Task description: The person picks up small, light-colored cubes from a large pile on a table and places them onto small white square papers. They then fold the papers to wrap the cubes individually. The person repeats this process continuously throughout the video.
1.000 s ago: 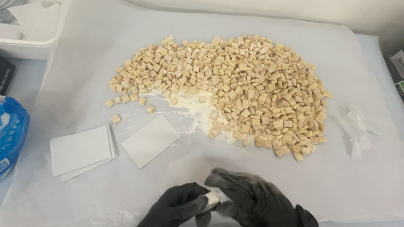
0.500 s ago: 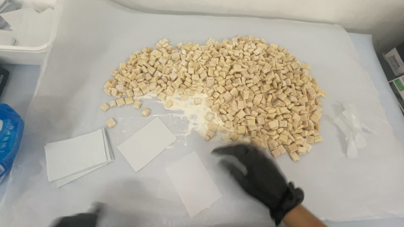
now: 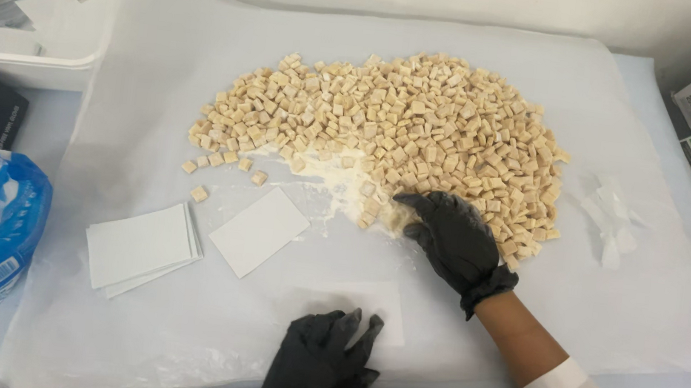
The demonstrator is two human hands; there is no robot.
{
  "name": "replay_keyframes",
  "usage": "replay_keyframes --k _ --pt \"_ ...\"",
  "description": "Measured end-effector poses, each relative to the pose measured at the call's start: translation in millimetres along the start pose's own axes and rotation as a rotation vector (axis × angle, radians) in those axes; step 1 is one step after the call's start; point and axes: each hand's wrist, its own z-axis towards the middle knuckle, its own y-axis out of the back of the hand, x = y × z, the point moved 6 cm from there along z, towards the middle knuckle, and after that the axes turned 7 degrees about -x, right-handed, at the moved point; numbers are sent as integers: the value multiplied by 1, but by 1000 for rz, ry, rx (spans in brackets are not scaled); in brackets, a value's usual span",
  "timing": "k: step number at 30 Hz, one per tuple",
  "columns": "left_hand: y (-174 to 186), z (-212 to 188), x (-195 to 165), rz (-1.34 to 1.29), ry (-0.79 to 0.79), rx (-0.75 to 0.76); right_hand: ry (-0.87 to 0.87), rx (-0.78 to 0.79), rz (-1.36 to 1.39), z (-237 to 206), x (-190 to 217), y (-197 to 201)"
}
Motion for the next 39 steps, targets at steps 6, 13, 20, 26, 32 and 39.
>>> replay_keyframes --k 6,13,20,26,32,39 --pt "13 11 11 130 159 -67 34 -75 -27 13 20 -9" --pt "34 -1 43 190 387 -109 189 -105 145 23 35 -26" --pt "33 11 47 167 507 -86 -65 -73 195 -41 9 -4" --pt "32 16 40 238 429 -205 -118 -138 120 -47 16 10" --pt "28 11 41 252 432 -228 -90 -208 132 -59 28 22" --pt "17 12 45 14 562 -99 -193 207 516 -100 67 -18"
